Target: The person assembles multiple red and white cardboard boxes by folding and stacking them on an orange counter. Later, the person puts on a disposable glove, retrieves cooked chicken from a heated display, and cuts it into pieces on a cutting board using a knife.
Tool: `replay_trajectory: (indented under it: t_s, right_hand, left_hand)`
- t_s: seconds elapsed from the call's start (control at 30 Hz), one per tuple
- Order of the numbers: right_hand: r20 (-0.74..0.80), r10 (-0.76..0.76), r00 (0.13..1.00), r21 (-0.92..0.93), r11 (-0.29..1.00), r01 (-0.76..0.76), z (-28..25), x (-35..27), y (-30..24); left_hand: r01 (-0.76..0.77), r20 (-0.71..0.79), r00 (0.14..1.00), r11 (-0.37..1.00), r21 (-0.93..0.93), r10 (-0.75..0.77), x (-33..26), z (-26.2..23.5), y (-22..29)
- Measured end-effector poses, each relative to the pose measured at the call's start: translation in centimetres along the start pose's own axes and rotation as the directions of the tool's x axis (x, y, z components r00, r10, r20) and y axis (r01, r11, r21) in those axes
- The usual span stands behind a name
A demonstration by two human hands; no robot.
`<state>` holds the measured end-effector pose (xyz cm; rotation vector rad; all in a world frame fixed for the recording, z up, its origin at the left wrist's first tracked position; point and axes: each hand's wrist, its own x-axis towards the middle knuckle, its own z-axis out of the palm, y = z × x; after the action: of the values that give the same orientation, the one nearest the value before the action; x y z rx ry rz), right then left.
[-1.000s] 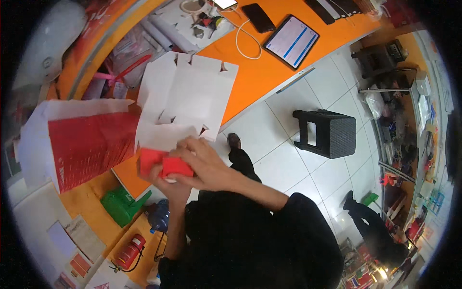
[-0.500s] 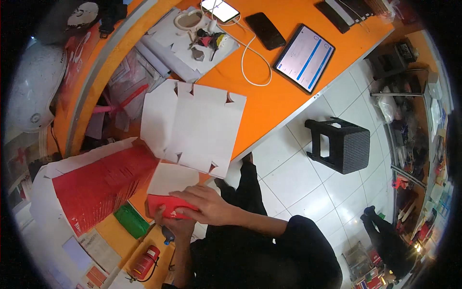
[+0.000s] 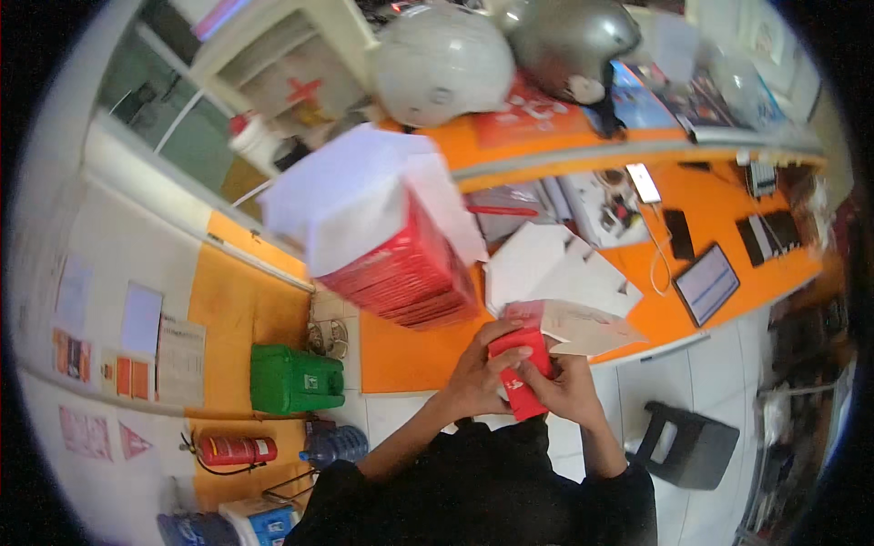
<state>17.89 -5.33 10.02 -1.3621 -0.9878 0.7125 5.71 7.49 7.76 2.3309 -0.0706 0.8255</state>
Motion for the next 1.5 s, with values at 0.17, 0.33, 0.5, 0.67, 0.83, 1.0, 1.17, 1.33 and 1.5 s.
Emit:
replay_trajectory:
  t_s: [0.17, 0.33, 0.5, 0.67, 0.83, 1.0, 1.17, 1.33, 1.5]
  right_hand:
    - [0.068, -0.114, 0.991, -0.195, 0.973, 0.125, 8.2, 2.4, -4.8]
    - [0.080, -0.331, 0.940, -0.393, 0.856, 0.335, 15.4, 6.1, -10.4]
    - [0.358, -0.253, 0.899, -0.683, 0.585, 0.437, 20.8, 12.2, -19.4]
    - [0.559, -0.509, 0.654, -0.649, 0.223, 0.728, 25.7, 20.0, -20.1]
    - [0.526, -0.160, 0.835, -0.784, 0.289, 0.549, 27.3, 26.8, -19.4]
    - [0.485, -0.178, 0.856, -0.835, 0.197, 0.514, 26.1, 28.6, -16.3]
    - [0.407, -0.160, 0.899, -0.858, 0.271, 0.437, 25.4, 29.7, -15.3]
    - [0.216, -0.083, 0.973, -0.975, 0.036, 0.220, 26.9, 31.0, -11.5]
    - [0.319, -0.106, 0.942, -0.945, 0.043, 0.325, 27.1, 30.5, -11.9]
  left_hand:
    - [-0.087, -0.118, 0.988, 0.991, 0.103, 0.099, -3.1, -9.2, -0.3]
    - [0.043, -0.207, 0.978, 0.993, 0.108, -0.019, -5.0, -19.4, 0.5]
    - [0.184, -0.352, 0.923, 0.982, 0.043, -0.157, -7.2, -27.8, -11.4]
    - [0.156, -0.240, 0.964, 0.974, 0.165, -0.114, -5.7, -28.9, -15.8]
    - [0.131, -0.260, 0.962, 0.978, 0.162, -0.086, -4.4, -28.6, -15.5]
    - [0.034, -0.197, 0.980, 0.983, 0.179, 0.002, -4.2, -29.1, -16.0]
    - [-0.010, -0.281, 0.955, 0.962, 0.273, 0.089, -4.4, -28.4, -16.4]
    - [0.027, -0.197, 0.980, 0.992, 0.124, -0.002, -3.8, -27.4, -16.5]
    - [-0.010, -0.156, 0.986, 0.954, 0.301, 0.060, -3.2, -28.5, -17.4]
